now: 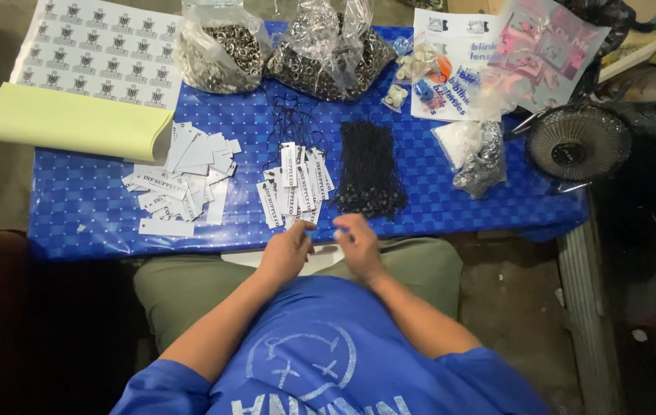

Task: The person is manually attaching small white adhesive labels to black plastic zip ties at a workstation.

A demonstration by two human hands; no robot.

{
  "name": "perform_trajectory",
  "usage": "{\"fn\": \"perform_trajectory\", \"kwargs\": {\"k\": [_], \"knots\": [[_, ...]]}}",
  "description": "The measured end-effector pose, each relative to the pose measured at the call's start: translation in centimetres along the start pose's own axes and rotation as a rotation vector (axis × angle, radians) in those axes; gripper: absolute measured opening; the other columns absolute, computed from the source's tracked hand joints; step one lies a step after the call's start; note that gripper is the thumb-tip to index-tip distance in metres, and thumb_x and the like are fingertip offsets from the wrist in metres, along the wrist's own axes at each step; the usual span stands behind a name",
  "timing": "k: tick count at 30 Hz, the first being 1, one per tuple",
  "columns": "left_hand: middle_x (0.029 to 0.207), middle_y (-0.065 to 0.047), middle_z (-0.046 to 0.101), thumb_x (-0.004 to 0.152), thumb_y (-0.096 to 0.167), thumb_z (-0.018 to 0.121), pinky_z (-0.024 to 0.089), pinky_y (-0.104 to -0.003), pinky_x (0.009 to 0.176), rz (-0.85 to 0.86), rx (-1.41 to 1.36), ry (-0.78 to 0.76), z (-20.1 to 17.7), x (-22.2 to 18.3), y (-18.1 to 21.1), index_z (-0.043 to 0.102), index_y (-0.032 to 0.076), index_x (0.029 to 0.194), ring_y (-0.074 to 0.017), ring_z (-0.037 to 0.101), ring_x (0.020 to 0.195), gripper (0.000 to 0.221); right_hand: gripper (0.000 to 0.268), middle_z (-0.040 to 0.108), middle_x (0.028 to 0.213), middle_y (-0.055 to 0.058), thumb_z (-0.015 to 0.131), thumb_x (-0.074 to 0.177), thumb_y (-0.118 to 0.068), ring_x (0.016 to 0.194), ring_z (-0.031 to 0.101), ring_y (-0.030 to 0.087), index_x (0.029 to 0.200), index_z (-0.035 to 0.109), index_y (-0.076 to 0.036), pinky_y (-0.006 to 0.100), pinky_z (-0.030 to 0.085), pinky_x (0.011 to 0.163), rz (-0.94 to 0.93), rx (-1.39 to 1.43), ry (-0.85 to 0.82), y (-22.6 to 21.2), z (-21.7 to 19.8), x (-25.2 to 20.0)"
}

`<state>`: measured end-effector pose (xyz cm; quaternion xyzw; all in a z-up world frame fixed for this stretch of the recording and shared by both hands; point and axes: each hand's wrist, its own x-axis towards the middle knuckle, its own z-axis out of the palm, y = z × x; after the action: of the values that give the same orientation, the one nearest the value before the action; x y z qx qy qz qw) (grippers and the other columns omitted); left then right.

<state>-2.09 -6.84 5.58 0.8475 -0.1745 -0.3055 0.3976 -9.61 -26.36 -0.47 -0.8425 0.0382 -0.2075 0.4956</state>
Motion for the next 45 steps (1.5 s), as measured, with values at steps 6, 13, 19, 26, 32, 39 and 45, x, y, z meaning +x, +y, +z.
{"fn": "perform_trajectory", "kwargs": {"k": [6, 13, 19, 26, 32, 39, 45], "knots": [[0.075, -0.012, 0.075, 0.097, 0.015, 0.053, 0.056, -0.049, 0.079, 0.017, -0.035, -0.058, 0.4, -0.8, 0.3, 0.052, 0.018, 0.137, -0.0349, 0.074, 0.075, 0.041, 0.019, 0.076, 0.094, 0.008, 0.070, 0.094, -0.017, 0.089, 0.074, 0.026, 0.110, 0.077, -0.011, 0.038, 0.058, 0.082, 0.077, 0.198, -0.301, -5.1, 0.7, -0.2], [0.074, -0.008, 0.076, 0.098, 0.022, 0.055, 0.056, -0.050, 0.083, 0.020, 0.017, -0.107, 1.1, -0.2, -0.9, 0.053, 0.023, 0.141, -0.0354, 0.075, 0.082, 0.043, 0.011, 0.073, 0.077, 0.010, 0.076, 0.088, -0.013, 0.072, 0.069, 0.021, 0.098, 0.077, -0.009, 0.034, 0.056, 0.069, 0.202, 0.228, -0.340, -3.8, 0.7, -0.9], [0.077, 0.002, 0.078, 0.099, 0.022, 0.054, 0.057, -0.046, 0.083, 0.064, 0.210, -0.150, 1.4, -0.2, -1.2, 0.055, 0.028, 0.140, -0.0320, 0.076, 0.085, 0.042, 0.006, 0.069, 0.069, 0.011, 0.075, 0.088, -0.013, 0.064, 0.064, 0.021, 0.090, 0.076, -0.008, 0.034, 0.052, 0.061, 0.194, 0.208, -0.373, -3.8, 0.3, -0.6], [0.078, -0.001, 0.078, 0.099, 0.027, 0.056, 0.057, -0.047, 0.083, 0.039, 0.139, -0.147, 0.7, -0.2, -0.8, 0.060, 0.025, 0.133, -0.0330, 0.075, 0.089, 0.034, 0.009, 0.069, 0.068, 0.011, 0.070, 0.092, -0.017, 0.067, 0.065, 0.022, 0.090, 0.074, -0.009, 0.035, 0.053, 0.065, 0.242, 0.207, -0.358, -3.1, 0.3, -0.8], [0.080, -0.001, 0.078, 0.097, 0.031, 0.061, 0.057, -0.047, 0.083, 0.023, 0.161, -0.117, 1.7, 0.5, -2.5, 0.067, 0.021, 0.121, -0.0317, 0.074, 0.092, 0.026, 0.009, 0.071, 0.070, 0.010, 0.069, 0.096, -0.017, 0.070, 0.068, 0.023, 0.091, 0.073, -0.011, 0.036, 0.054, 0.068, 0.298, 0.165, -0.315, -2.2, 0.2, -0.9], [0.111, -0.012, 0.073, 0.092, 0.031, 0.066, 0.056, -0.049, 0.092, -0.113, 0.228, 0.227, -0.7, 1.9, -5.2, 0.070, 0.018, 0.120, -0.0367, 0.071, 0.105, 0.031, 0.006, 0.075, 0.076, 0.010, 0.071, 0.095, -0.018, 0.075, 0.070, 0.021, 0.096, 0.072, -0.012, 0.036, 0.056, 0.073, 0.397, 0.075, -0.230, -1.1, 0.1, -1.2], [0.117, -0.019, 0.062, 0.077, 0.022, 0.083, 0.055, -0.050, 0.088, 0.057, 0.513, 0.824, -3.0, 2.4, -10.9, 0.069, 0.007, 0.113, -0.0423, 0.066, 0.103, 0.042, 0.004, 0.075, 0.077, 0.013, 0.073, 0.092, -0.011, 0.074, 0.069, 0.022, 0.096, 0.071, -0.009, 0.037, 0.056, 0.072, 0.454, 0.051, -0.176, 2.3, 1.0, -2.3]]}}
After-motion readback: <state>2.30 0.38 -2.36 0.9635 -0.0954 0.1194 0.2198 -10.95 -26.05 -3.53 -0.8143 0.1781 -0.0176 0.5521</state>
